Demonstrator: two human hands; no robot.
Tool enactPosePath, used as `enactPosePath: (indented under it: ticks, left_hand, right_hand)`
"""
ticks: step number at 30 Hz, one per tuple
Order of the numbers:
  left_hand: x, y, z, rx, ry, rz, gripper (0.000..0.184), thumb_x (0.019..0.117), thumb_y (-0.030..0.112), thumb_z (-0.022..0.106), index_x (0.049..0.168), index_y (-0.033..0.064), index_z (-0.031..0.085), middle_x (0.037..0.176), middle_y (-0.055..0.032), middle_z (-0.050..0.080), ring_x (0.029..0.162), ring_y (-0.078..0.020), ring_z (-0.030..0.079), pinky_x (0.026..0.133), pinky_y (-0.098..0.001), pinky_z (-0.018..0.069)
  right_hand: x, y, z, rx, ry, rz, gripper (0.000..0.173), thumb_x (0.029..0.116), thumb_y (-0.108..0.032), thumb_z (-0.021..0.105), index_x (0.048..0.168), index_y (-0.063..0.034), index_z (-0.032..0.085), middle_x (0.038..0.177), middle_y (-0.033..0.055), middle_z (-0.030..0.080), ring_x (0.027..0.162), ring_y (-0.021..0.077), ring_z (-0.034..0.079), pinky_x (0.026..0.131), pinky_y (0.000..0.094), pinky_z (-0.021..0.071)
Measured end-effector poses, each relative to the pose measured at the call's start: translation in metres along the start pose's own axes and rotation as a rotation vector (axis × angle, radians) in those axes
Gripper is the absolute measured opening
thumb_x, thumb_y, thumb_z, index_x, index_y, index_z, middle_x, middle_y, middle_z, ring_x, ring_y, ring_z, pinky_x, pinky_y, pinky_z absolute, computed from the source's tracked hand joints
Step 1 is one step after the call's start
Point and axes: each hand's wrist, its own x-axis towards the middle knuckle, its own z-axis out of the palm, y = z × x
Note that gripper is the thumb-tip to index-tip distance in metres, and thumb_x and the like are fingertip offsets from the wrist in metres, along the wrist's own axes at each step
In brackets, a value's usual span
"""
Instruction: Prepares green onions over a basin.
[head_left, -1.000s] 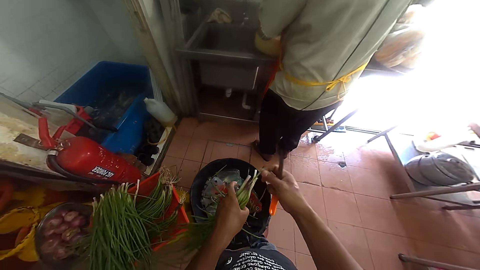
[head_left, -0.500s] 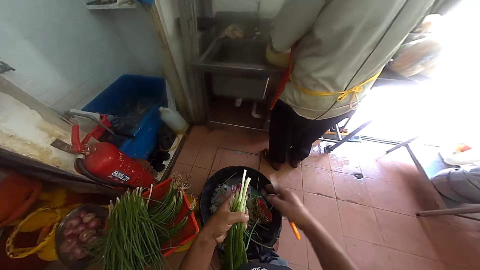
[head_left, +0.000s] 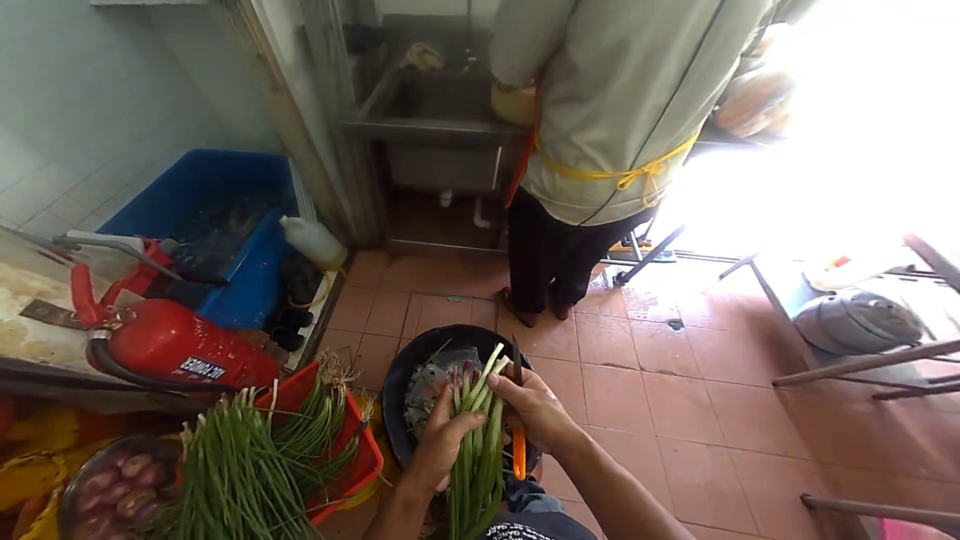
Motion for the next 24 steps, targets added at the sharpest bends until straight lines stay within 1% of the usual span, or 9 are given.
enactPosePath:
  ticks: [5, 8, 11, 14, 16, 17, 19, 22, 24]
  left_hand:
    - [-0.002, -0.008, -0.001, -0.049, 0.021, -0.034, 0.061, 0.0952, 0.008, 0.049, 0.152, 0.0002, 0.029, 0.123, -0.0189, 0.064, 0.106, -0.0259, 0.069, 0.091, -0.0431, 0.0602]
    - [-0.002, -0.011, -0.004, -0.082, 0.025, -0.022, 0.050, 0.0961, 0.008, 0.049, 0.145, -0.0021, 0.040, 0.120, -0.0184, 0.066, 0.105, -0.0241, 0.069, 0.092, -0.0406, 0.0589]
    - [0.000, -0.012, -0.006, -0.014, 0.072, -0.033, 0.038, 0.0966, 0.009, 0.053, 0.133, -0.0026, 0.052, 0.111, -0.0176, 0.068, 0.099, -0.0231, 0.070, 0.088, -0.0395, 0.0600]
    - [0.001, -0.017, -0.007, 0.082, 0.115, -0.067, 0.034, 0.0979, 0.011, 0.056, 0.129, -0.0031, 0.057, 0.109, -0.0174, 0.070, 0.098, -0.0236, 0.070, 0.088, -0.0394, 0.0599]
    - [0.002, -0.021, -0.007, 0.091, 0.133, -0.076, 0.030, 0.1017, 0.010, 0.054, 0.128, -0.0043, 0.058, 0.105, -0.0170, 0.071, 0.092, -0.0229, 0.071, 0.083, -0.0378, 0.0605]
    - [0.002, -0.020, -0.007, 0.069, 0.145, -0.082, 0.028, 0.1040, 0.010, 0.051, 0.126, -0.0055, 0.057, 0.100, -0.0169, 0.070, 0.087, -0.0226, 0.071, 0.077, -0.0368, 0.0609]
    - [0.001, -0.016, -0.008, 0.021, 0.155, -0.104, 0.026, 0.1076, 0.012, 0.047, 0.122, -0.0075, 0.058, 0.092, -0.0168, 0.071, 0.080, -0.0229, 0.072, 0.074, -0.0375, 0.0628]
    - [0.001, -0.013, -0.003, 0.049, 0.189, -0.082, 0.026, 0.1087, 0.012, 0.045, 0.118, -0.0069, 0.060, 0.089, -0.0158, 0.071, 0.078, -0.0218, 0.072, 0.074, -0.0359, 0.0627]
    - [0.002, -0.009, 0.001, 0.204, 0.226, -0.007, 0.030, 0.1092, 0.014, 0.044, 0.130, -0.0053, 0.053, 0.098, -0.0188, 0.074, 0.085, -0.0262, 0.076, 0.079, -0.0388, 0.0644]
  right_hand:
    - [-0.006, -0.004, 0.002, -0.114, -0.075, 0.073, 0.028, 0.0892, -0.017, 0.077, 0.110, -0.0038, 0.062, 0.083, 0.0095, 0.070, 0.063, 0.0140, 0.066, 0.052, 0.0264, 0.0539]
    - [-0.005, -0.004, 0.004, -0.161, -0.037, 0.068, 0.026, 0.0903, -0.017, 0.077, 0.108, -0.0033, 0.064, 0.083, 0.0102, 0.071, 0.065, 0.0144, 0.067, 0.054, 0.0268, 0.0550]
    - [-0.005, 0.011, 0.005, -0.105, 0.100, -0.009, 0.017, 0.0937, -0.015, 0.074, 0.103, -0.0014, 0.068, 0.083, 0.0118, 0.071, 0.073, 0.0175, 0.068, 0.070, 0.0332, 0.0592]
    - [-0.009, 0.029, 0.007, -0.073, 0.226, -0.039, 0.015, 0.0965, -0.017, 0.071, 0.103, -0.0025, 0.070, 0.082, 0.0118, 0.070, 0.072, 0.0183, 0.068, 0.070, 0.0337, 0.0589]
    - [-0.012, 0.034, 0.004, -0.112, 0.194, -0.030, 0.017, 0.0977, -0.018, 0.070, 0.104, -0.0015, 0.069, 0.081, 0.0108, 0.069, 0.072, 0.0178, 0.068, 0.071, 0.0335, 0.0592]
    - [-0.013, 0.034, 0.000, -0.184, 0.135, -0.016, 0.020, 0.0975, -0.020, 0.070, 0.107, -0.0015, 0.069, 0.082, 0.0097, 0.070, 0.074, 0.0171, 0.069, 0.073, 0.0341, 0.0594]
    - [-0.016, 0.031, -0.004, -0.394, 0.008, 0.018, 0.029, 0.0960, -0.029, 0.071, 0.110, -0.0042, 0.068, 0.086, 0.0048, 0.071, 0.077, 0.0141, 0.069, 0.076, 0.0338, 0.0592]
    - [-0.021, 0.031, -0.007, -0.534, 0.051, -0.046, 0.027, 0.0965, -0.036, 0.069, 0.097, -0.0092, 0.067, 0.075, -0.0010, 0.064, 0.067, 0.0096, 0.063, 0.068, 0.0302, 0.0547]
    - [-0.021, 0.032, -0.008, -0.486, 0.125, -0.106, 0.025, 0.0962, -0.034, 0.068, 0.087, -0.0121, 0.063, 0.069, -0.0036, 0.055, 0.061, 0.0075, 0.052, 0.061, 0.0277, 0.0454]
